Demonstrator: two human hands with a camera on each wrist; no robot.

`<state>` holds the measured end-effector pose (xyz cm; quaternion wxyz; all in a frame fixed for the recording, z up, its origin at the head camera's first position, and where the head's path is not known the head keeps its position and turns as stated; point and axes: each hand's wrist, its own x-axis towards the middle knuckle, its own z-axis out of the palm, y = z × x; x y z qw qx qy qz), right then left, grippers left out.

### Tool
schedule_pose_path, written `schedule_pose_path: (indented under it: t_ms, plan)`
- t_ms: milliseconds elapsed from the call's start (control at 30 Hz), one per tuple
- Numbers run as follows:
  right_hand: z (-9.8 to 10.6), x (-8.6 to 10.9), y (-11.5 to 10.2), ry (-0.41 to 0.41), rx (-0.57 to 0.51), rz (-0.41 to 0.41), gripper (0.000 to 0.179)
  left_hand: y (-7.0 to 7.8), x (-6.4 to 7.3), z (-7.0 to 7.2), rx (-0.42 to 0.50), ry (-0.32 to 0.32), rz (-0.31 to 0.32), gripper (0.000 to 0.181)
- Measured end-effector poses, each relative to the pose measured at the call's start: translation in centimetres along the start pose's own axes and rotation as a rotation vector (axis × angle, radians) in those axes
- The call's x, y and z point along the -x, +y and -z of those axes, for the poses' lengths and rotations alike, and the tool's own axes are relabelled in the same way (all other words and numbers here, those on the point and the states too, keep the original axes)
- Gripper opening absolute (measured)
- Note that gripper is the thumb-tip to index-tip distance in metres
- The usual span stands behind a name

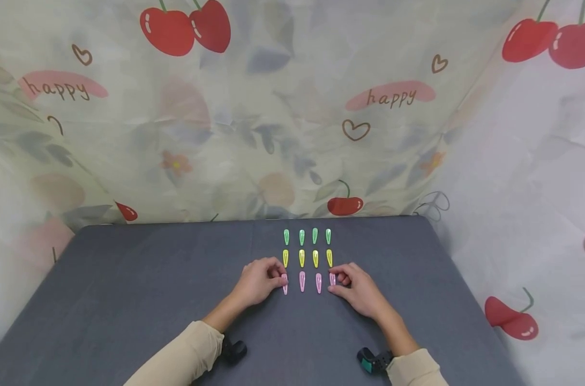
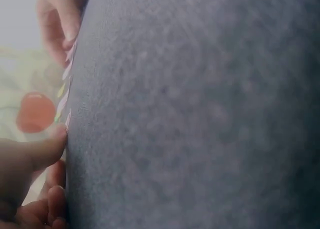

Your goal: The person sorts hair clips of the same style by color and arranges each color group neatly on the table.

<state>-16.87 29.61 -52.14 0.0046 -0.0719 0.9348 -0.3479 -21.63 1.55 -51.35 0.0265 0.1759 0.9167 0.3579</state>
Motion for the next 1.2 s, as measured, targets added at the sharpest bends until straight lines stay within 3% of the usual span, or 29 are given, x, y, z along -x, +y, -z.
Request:
schedule_pose_path:
  t_ms: [567, 800, 1200]
  plan:
    - [0.03, 0.03, -0.03, -0.014, 0.007, -0.015, 0.037, 0.22, -0.01, -0.25, -0.027, -0.028, 0.049, 0.010]
    - [-0.05, -0.41, -0.12, -0.022, 0.002, 0.004, 0.039, -0.01, -0.20, -0.28, -0.038, -0.021, 0.051, 0.019]
    - [0.23, -0.37, 0.18, -0.044, -0.013, -0.024, 0.036, 0.35, -0.16, 0.44, 0.028, -0.025, 0.071, 0.025]
